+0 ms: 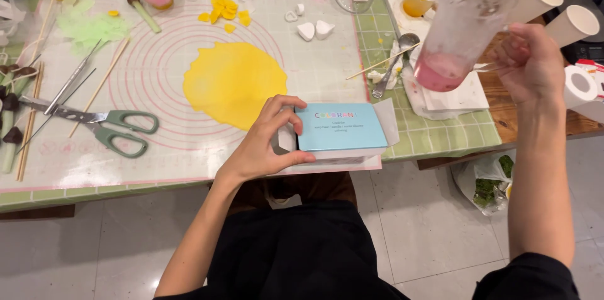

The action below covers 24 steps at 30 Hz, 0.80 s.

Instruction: Adding liquid colorant to a pitcher of melted wax and stirring it.

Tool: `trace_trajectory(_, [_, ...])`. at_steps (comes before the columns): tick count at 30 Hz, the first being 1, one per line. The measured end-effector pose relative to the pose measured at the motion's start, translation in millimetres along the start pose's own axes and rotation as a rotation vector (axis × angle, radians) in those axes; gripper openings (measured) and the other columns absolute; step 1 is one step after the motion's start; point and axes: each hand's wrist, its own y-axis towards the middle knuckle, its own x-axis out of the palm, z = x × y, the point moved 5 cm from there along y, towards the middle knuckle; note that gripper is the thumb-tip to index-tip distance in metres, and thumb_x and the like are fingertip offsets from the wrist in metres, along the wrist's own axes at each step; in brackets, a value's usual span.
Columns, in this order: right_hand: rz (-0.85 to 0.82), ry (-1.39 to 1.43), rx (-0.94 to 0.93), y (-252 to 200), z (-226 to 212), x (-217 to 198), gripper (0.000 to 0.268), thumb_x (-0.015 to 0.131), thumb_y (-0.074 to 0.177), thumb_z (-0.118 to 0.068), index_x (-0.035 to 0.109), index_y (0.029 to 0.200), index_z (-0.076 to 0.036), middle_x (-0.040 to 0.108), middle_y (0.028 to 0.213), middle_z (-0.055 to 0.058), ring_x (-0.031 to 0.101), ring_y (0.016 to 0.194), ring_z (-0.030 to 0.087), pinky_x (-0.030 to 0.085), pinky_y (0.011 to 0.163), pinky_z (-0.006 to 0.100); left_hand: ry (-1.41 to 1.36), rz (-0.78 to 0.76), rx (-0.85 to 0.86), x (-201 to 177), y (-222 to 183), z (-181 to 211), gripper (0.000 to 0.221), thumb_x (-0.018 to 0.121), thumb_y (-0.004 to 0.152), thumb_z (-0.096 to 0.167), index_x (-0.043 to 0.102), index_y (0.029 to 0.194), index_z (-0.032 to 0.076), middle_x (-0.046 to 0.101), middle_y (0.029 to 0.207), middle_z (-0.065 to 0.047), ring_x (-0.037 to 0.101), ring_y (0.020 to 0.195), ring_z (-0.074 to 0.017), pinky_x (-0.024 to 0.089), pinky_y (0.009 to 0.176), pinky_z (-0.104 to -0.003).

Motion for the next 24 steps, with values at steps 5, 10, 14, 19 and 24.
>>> trace_trajectory(5, [-0.038,-0.129,0.114,5,13,39,0.035,0.069,0.103,-0.012,0.052,0.074,-0.011,0.041,0.068,-0.005,0.044,0.065,0.01,0.051,0.076,0.03,-0.024,-0.002,-0.023,-3,-3,-5,0.043,0.091,0.076,0.028,0.058,0.095,0.009,0.055,0.137,-0.008,0.051,0.133,-0.0288,0.044,0.111,-0.042])
trace_trajectory(10, [-0.135,-0.305,0.171,10,24,62,0.026,0.067,0.103,-0.008,0.061,0.078,-0.005,0.046,0.07,-0.004,0.045,0.064,0.009,0.047,0.07,0.027,-0.031,-0.012,-0.025,-4,-3,-6,0.041,0.09,0.076,0.028,0.059,0.096,0.009,0.055,0.136,-0.008,0.051,0.131,-0.0286,0.045,0.109,-0.042])
trace_trajectory(14, [-0.148,-0.532,0.185,9,17,87,0.014,0.068,0.101,-0.01,0.073,0.096,0.001,0.053,0.071,-0.002,0.047,0.065,0.008,0.043,0.066,0.025,-0.04,-0.002,-0.001,-5,-4,-7,0.041,0.09,0.077,0.028,0.06,0.097,0.008,0.055,0.135,-0.008,0.052,0.13,-0.0282,0.046,0.108,-0.042])
trace_trajectory(19, [-0.142,-0.721,0.202,20,16,104,0.014,0.069,0.099,-0.011,0.076,0.101,0.001,0.055,0.071,-0.002,0.046,0.064,0.008,0.036,0.059,0.026,-0.046,-0.005,0.009,-6,-3,-7,0.042,0.09,0.077,0.029,0.06,0.097,0.008,0.056,0.134,-0.008,0.052,0.129,-0.0276,0.047,0.107,-0.041])
trace_trajectory(24, [-0.166,-0.767,0.209,27,22,121,0.014,0.072,0.098,-0.012,0.075,0.097,0.002,0.056,0.072,-0.003,0.046,0.064,0.006,0.036,0.057,0.024,-0.041,-0.006,0.013,-8,-3,-9,0.043,0.09,0.076,0.03,0.059,0.097,0.008,0.056,0.133,-0.008,0.053,0.128,-0.0279,0.047,0.107,-0.041])
